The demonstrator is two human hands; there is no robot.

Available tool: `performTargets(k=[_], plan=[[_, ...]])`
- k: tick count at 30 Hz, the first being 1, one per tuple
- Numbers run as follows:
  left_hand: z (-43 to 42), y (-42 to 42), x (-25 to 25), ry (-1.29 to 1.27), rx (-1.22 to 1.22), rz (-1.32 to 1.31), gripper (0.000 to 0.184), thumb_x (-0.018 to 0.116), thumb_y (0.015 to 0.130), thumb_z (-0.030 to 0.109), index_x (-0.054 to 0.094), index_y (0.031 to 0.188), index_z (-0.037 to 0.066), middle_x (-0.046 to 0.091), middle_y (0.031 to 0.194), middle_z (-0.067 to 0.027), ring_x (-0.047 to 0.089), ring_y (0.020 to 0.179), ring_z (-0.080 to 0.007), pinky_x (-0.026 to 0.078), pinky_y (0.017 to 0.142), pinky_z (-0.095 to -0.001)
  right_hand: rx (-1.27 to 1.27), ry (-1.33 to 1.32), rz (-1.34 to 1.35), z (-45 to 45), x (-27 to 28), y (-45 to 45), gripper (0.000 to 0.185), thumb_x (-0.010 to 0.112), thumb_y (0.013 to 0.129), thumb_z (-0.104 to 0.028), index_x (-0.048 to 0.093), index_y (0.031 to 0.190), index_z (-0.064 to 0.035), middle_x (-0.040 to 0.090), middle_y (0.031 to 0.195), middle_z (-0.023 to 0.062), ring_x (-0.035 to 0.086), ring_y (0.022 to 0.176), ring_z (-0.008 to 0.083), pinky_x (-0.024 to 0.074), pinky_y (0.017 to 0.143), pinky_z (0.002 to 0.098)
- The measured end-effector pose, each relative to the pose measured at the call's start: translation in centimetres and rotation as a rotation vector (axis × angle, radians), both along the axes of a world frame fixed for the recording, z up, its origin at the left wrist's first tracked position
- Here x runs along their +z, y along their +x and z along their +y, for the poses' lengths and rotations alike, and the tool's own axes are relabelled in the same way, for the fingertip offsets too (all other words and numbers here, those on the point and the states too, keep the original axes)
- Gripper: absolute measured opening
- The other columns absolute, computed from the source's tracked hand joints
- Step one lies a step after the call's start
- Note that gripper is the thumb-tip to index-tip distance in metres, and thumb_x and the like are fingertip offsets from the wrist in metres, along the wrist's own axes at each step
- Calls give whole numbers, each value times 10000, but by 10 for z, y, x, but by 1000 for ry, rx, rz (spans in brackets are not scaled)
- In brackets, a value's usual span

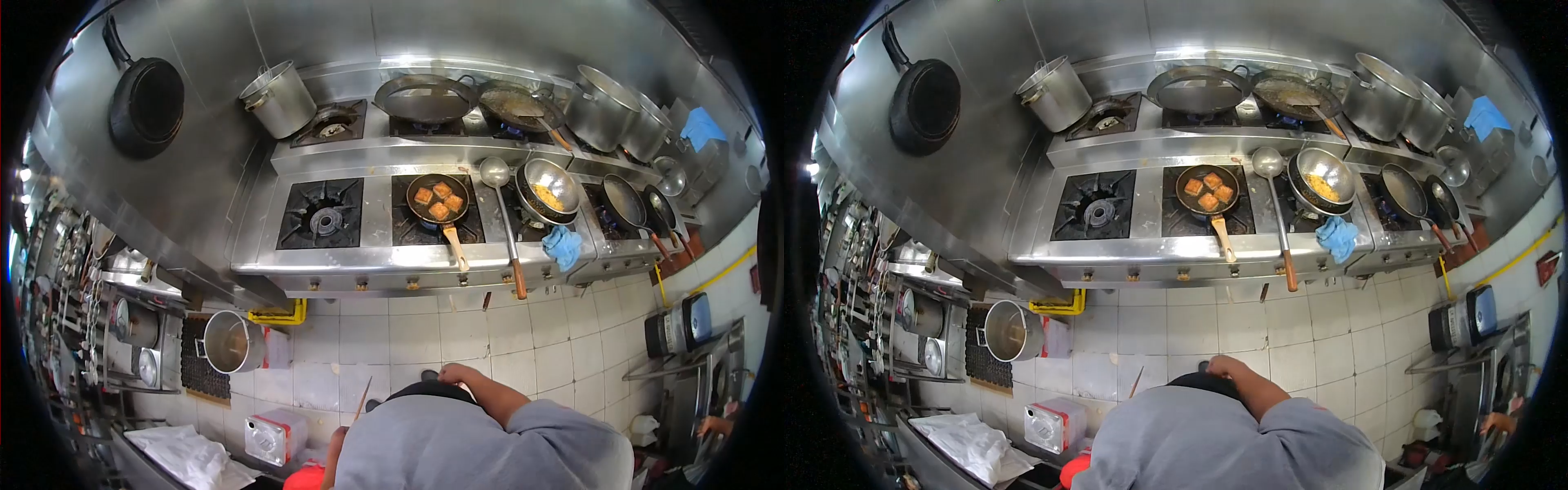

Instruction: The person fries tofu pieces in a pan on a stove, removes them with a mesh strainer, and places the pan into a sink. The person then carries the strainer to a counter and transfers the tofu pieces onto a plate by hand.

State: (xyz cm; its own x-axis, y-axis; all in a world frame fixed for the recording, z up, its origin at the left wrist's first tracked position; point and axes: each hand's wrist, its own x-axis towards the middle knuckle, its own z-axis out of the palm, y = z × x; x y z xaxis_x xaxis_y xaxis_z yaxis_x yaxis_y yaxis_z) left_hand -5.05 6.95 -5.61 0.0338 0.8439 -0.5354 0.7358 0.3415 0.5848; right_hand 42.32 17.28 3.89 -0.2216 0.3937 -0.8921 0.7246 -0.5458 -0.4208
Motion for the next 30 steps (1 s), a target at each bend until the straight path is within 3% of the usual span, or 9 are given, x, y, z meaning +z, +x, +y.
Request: performTargets(k=[3,5,8,11,13,15,20,30], plan=[[8,2,4,15,-30,6,317,598,812,346,639,873,37,637,797,-186,627,783,-311,488,696,-377,-287,96,76,19,10,16,262,521,804,-257,593,997,-95,610,803,63,591,591,176,471,471,319],[15,6,11,29,-49,8,319,603,809,349,639,869,38,637,796,-188,627,783,-312,488,695,-378,-323,327,13,42,6,42,246,504,820,-246,589,975,-75,606,782,86,574,548,168,472,455,293],[25,14,27,27,37,-75,328,621,792,360,637,856,38,634,792,-196,627,784,-318,489,692,-385,-434,335,-30,56,25,47,248,505,822,-243,586,969,-60,602,755,87,569,541,171,464,437,295],[32,21,48,-15,131,-160,345,629,781,378,635,849,40,632,793,-204,627,795,-326,490,696,-392,-444,306,-7,53,21,41,250,516,816,-248,586,963,-58,598,750,85,573,556,166,460,434,298],[28,19,37,-45,137,-162,352,622,784,387,635,852,42,632,799,-206,626,806,-329,490,704,-393,-362,268,8,42,8,32,249,519,814,-258,588,961,-69,598,761,77,574,566,161,456,437,296],[18,9,-1,-15,-11,34,348,601,796,383,635,857,42,632,809,-207,625,806,-331,488,710,-401,-276,232,24,30,0,21,249,522,811,-267,590,959,-79,597,773,68,574,576,155,453,440,293],[0,-1,-6,-41,8,26,328,577,805,352,624,857,32,628,809,-209,618,809,-344,483,712,-412,-118,39,10,17,8,1,240,525,807,-280,598,969,-119,593,802,34,572,588,142,443,465,277],[-2,4,4,9,51,12,285,573,800,294,607,858,18,620,807,-217,608,828,-361,480,717,-416,-194,190,-27,51,22,16,259,522,826,-274,595,982,-79,602,781,69,586,579,161,463,455,301]])
